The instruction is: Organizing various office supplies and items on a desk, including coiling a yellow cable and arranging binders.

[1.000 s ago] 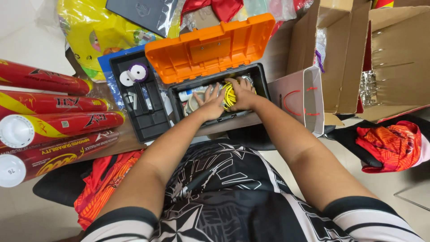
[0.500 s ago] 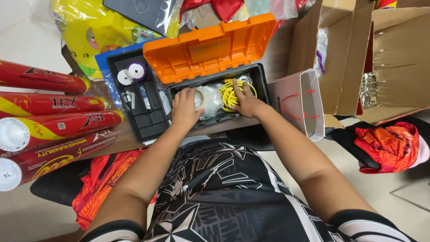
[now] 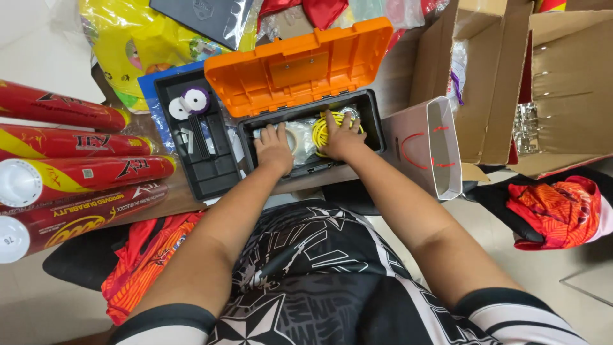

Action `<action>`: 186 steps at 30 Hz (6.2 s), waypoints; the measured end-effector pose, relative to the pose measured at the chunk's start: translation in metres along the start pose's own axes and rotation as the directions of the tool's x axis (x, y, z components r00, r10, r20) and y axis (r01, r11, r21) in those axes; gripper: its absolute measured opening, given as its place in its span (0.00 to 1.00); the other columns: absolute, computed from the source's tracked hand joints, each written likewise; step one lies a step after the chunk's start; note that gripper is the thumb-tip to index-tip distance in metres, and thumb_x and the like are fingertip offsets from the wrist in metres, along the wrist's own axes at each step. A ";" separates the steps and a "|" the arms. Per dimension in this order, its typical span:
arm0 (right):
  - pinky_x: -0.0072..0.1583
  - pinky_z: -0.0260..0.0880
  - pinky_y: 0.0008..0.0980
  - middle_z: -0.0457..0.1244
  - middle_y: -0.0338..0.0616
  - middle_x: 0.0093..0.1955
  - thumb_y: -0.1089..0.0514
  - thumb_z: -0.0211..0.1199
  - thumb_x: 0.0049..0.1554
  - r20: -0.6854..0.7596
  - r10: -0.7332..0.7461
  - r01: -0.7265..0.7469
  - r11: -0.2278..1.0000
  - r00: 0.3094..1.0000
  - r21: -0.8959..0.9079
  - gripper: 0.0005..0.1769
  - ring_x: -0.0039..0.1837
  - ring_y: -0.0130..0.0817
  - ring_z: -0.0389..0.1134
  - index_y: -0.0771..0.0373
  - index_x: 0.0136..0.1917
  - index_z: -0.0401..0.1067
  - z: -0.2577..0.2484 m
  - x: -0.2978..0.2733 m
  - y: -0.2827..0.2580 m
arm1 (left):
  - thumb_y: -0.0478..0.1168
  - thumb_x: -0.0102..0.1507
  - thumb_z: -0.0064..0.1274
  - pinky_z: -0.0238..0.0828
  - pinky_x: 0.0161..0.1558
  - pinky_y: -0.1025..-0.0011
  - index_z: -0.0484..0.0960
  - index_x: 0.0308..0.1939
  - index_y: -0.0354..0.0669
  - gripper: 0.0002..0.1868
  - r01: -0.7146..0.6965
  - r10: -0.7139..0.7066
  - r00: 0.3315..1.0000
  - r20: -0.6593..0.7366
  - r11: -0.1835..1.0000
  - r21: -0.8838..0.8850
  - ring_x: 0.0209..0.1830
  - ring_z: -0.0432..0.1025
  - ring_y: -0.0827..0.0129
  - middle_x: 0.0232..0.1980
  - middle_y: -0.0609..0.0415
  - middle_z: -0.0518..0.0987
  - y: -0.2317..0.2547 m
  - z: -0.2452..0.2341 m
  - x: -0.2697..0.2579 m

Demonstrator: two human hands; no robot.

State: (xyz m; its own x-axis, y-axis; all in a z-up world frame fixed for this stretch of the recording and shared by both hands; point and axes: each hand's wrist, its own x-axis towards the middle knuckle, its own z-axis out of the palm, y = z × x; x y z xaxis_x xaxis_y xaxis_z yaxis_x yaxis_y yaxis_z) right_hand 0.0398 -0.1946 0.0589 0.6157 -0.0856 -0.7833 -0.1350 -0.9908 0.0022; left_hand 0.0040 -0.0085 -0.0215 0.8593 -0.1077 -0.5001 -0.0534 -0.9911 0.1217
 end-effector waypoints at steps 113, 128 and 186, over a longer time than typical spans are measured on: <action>0.67 0.64 0.46 0.63 0.57 0.64 0.56 0.71 0.52 -0.633 -0.380 0.616 0.762 0.675 0.199 0.32 0.66 0.55 0.63 0.62 0.68 0.68 0.028 -0.067 0.050 | 0.37 0.58 0.58 0.63 0.46 0.61 0.86 0.42 0.53 0.10 -0.606 0.458 0.766 -0.451 0.747 -0.272 0.46 0.72 0.62 0.39 0.60 0.79 -0.052 -0.054 -0.116; 0.67 0.62 0.49 0.62 0.57 0.64 0.57 0.71 0.51 -0.698 -0.357 0.607 0.782 0.621 0.140 0.31 0.66 0.59 0.61 0.62 0.67 0.69 0.010 -0.075 0.050 | 0.34 0.61 0.61 0.71 0.51 0.62 0.86 0.44 0.44 0.08 -0.661 0.275 0.713 -0.645 0.573 -0.485 0.47 0.75 0.57 0.43 0.53 0.82 -0.081 -0.089 -0.114; 0.73 0.59 0.44 0.60 0.57 0.73 0.60 0.64 0.59 -0.762 0.008 0.650 0.517 0.647 0.558 0.34 0.76 0.48 0.60 0.68 0.75 0.59 -0.083 -0.025 0.016 | 0.34 0.70 0.48 0.52 0.78 0.58 0.67 0.72 0.29 0.26 -0.566 0.068 0.775 -0.629 0.518 -0.641 0.82 0.55 0.48 0.77 0.37 0.65 -0.060 -0.120 -0.097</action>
State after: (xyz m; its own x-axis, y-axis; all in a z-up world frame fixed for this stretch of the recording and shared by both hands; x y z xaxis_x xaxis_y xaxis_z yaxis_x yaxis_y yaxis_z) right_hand 0.0870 -0.2168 0.1303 0.9891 -0.1434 -0.0333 -0.1026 -0.5094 -0.8544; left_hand -0.0154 0.0707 0.1223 0.9818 -0.1018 0.1601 -0.1879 -0.4029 0.8958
